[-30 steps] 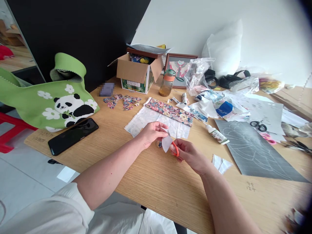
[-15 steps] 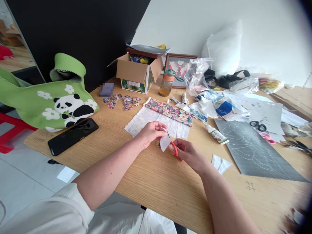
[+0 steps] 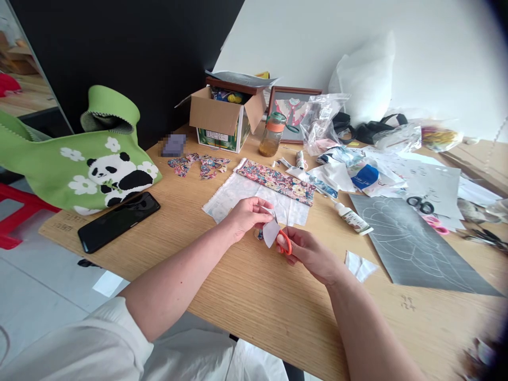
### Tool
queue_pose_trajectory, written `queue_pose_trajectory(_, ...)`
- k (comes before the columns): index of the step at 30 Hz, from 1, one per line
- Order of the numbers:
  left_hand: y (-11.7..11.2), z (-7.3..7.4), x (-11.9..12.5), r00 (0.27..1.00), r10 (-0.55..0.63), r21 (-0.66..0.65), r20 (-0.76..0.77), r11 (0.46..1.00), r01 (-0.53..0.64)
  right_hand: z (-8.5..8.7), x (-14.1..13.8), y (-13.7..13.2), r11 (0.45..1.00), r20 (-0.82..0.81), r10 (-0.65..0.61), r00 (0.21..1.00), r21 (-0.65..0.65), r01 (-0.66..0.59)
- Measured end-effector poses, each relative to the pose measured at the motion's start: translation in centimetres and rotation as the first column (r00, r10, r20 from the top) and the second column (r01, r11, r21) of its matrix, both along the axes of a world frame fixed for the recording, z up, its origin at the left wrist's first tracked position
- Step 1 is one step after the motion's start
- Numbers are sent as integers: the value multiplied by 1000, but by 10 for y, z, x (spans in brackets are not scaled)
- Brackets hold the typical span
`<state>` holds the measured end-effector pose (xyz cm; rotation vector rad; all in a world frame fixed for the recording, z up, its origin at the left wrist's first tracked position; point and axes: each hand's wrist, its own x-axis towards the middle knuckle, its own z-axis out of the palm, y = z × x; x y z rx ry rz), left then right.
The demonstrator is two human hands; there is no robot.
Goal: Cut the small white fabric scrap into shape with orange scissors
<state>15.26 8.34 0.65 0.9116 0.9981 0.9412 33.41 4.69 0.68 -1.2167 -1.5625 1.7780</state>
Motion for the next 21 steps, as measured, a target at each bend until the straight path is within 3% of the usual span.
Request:
queue_pose_trajectory(10, 1, -4, -1, 1000, -5, 7, 8, 1000, 5, 0, -1, 0, 997, 115, -56, 992, 66, 49)
queue_pose_trajectory(21, 0, -3, -1, 1000, -12, 7, -10, 1000, 12, -1, -3, 0, 993, 103, -62, 993, 104, 51)
